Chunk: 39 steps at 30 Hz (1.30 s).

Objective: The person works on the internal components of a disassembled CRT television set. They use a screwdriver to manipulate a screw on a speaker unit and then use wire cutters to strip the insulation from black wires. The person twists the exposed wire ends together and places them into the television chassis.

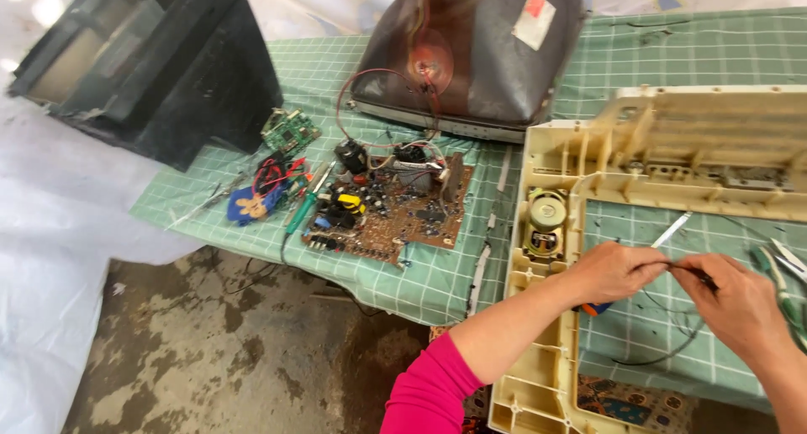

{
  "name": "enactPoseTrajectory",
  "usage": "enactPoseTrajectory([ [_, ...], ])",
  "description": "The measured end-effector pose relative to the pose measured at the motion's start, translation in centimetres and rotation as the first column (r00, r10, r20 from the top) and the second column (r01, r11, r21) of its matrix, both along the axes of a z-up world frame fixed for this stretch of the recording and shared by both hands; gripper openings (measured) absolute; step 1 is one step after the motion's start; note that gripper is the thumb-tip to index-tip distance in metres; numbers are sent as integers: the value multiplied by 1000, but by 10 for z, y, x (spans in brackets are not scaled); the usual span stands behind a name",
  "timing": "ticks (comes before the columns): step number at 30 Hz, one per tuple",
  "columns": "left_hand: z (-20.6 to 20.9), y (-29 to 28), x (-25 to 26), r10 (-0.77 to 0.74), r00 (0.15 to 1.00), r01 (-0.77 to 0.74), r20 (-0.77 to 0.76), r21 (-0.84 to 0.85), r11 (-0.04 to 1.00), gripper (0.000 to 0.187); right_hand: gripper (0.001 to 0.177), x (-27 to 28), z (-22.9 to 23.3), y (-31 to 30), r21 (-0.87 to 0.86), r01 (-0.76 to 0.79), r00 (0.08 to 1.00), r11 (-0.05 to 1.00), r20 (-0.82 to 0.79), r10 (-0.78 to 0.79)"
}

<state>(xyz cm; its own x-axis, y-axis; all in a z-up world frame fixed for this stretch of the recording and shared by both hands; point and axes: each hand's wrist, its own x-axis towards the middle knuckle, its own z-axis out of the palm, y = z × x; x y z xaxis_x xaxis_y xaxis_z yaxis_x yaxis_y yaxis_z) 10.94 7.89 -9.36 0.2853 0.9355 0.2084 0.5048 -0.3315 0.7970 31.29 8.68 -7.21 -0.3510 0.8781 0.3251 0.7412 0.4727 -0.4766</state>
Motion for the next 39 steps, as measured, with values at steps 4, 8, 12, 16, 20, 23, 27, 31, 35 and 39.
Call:
enactPoseTrajectory([
  [4,19,-6,-3,0,997,-4,71,56,998,20,21,-5,17,-4,-31,26,997,999,-67,-28],
  [8,29,-9,-5,-1,998,3,66,-20,1000,23,32,-4,19,-3,-5,2,998,1000,-57,-2],
  [12,29,-9,-4,4,997,-6,74,20,1000,19,14,-4,25,-4,17,-52,996,999,-66,53],
  [16,32,-11,-4,33,998,-32,46,-20,999,20,12,-4,18,-4,18,-44,999,999,-28,45],
  [20,31,-9,-4,34,999,-35,-13,-38,999,20,7,-6,19,-6,49,-21,1000,999,-9,22],
  [23,31,-8,-5,25,1000,-25,-1,-2,1000,18,7,-5,16,-3,63,-24,1000,998,1,24],
  [27,29,-6,-5,3,1000,-3,10,51,999,17,9,-1,8,0,39,-6,998,999,59,3],
  [31,33,-5,-4,-13,1000,14,-19,33,999,16,9,0,7,-1,29,19,998,999,61,-21],
  [35,31,-3,-4,-15,999,18,-48,55,998,16,7,0,3,2,108,6,997,994,81,-15],
  [39,33,0,-4,-36,999,38,-40,49,998,18,10,2,-2,4,108,-2,996,994,91,-8],
])
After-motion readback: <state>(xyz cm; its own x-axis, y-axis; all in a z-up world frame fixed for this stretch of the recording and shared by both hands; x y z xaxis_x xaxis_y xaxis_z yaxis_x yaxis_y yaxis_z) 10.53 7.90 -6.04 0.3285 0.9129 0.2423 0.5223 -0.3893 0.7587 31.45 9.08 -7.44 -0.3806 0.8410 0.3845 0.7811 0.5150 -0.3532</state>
